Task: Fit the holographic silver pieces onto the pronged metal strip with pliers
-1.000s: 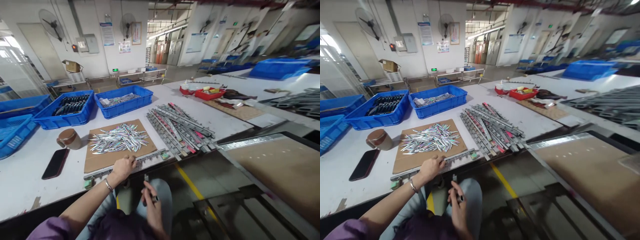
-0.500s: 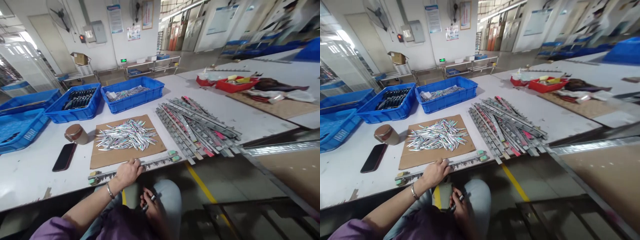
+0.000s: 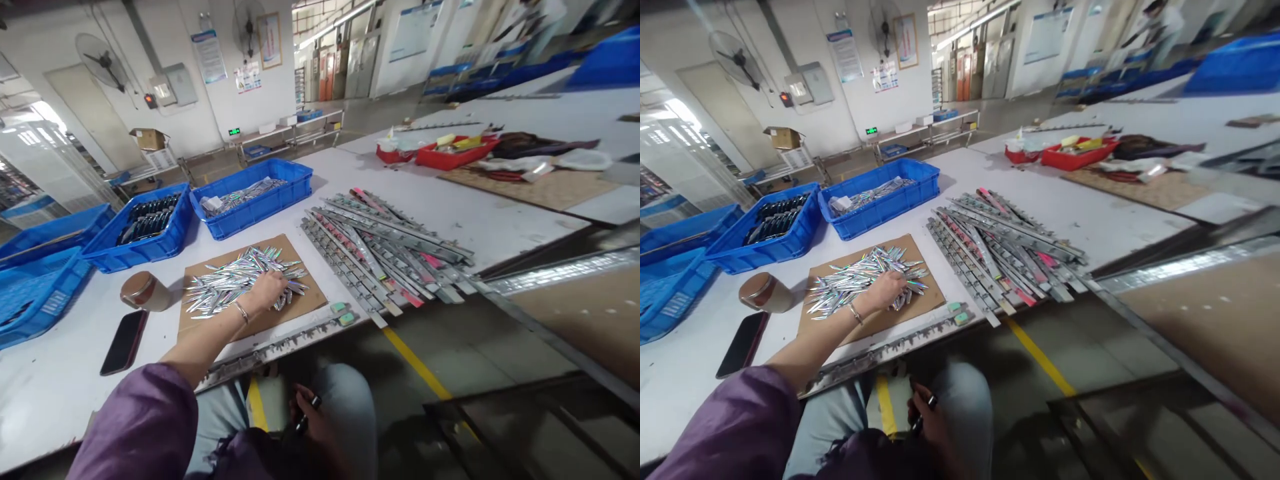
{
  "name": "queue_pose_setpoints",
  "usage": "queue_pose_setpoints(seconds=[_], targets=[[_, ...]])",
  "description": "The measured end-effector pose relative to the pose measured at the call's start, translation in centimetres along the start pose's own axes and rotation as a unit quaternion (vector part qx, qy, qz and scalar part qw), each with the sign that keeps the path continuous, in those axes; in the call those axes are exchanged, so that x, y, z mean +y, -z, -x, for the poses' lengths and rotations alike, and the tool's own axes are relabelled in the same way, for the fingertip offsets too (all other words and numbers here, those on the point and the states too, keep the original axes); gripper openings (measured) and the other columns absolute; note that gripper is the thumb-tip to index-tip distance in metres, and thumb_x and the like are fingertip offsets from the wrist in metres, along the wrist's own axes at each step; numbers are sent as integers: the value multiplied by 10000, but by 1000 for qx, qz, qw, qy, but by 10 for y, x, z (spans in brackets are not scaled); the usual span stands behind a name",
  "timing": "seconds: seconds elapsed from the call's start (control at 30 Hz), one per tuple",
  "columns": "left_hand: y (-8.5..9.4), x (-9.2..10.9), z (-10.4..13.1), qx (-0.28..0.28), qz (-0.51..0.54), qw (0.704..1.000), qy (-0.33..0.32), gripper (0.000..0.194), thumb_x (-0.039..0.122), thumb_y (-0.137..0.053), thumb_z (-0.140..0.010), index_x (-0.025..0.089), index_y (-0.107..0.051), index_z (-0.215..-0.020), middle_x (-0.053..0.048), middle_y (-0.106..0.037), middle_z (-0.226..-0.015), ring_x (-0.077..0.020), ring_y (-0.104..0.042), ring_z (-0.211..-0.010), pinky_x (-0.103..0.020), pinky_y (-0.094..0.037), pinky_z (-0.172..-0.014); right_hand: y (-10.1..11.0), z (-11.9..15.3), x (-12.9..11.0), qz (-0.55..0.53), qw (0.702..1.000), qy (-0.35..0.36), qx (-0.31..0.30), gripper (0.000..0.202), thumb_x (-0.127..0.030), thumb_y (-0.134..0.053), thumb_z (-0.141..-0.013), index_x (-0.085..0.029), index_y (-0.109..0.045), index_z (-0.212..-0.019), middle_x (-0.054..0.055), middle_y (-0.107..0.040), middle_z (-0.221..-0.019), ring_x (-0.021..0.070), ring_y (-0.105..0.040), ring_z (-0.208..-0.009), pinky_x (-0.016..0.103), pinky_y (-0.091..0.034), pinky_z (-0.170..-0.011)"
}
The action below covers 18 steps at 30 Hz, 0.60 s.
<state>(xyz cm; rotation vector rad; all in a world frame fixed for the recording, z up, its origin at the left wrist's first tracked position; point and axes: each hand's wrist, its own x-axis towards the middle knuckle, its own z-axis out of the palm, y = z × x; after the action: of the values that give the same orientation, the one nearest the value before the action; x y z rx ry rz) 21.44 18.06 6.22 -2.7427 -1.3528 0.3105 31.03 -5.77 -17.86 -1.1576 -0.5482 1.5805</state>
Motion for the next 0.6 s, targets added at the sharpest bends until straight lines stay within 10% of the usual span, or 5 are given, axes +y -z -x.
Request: queue_pose_setpoints(seconds=[0.37,0.6], targets=[[-6,-20,-17,16,-22,983,-183,191,90,-498,-930,169,-670,-956,-105,-688,-1012,-214,-646,-940,-320,-509,-890,10,6,-12,-55,998,-15,33,706,-702,-786,-614,-213,-689,-1114,5,-658,-685,189,-581,-571,319,-456,-551],[-15,-42,30,198,110,973,41,140,149,-477,-937,167,-604,-992,-47,-656,-863,-167,-620,-763,-287,-518,-738,23,19,-98,81,981,153,87,702,-595,-640,-862,-213,-457,-1422,73,-730,-983,234,-717,-829,376,-559,-799]])
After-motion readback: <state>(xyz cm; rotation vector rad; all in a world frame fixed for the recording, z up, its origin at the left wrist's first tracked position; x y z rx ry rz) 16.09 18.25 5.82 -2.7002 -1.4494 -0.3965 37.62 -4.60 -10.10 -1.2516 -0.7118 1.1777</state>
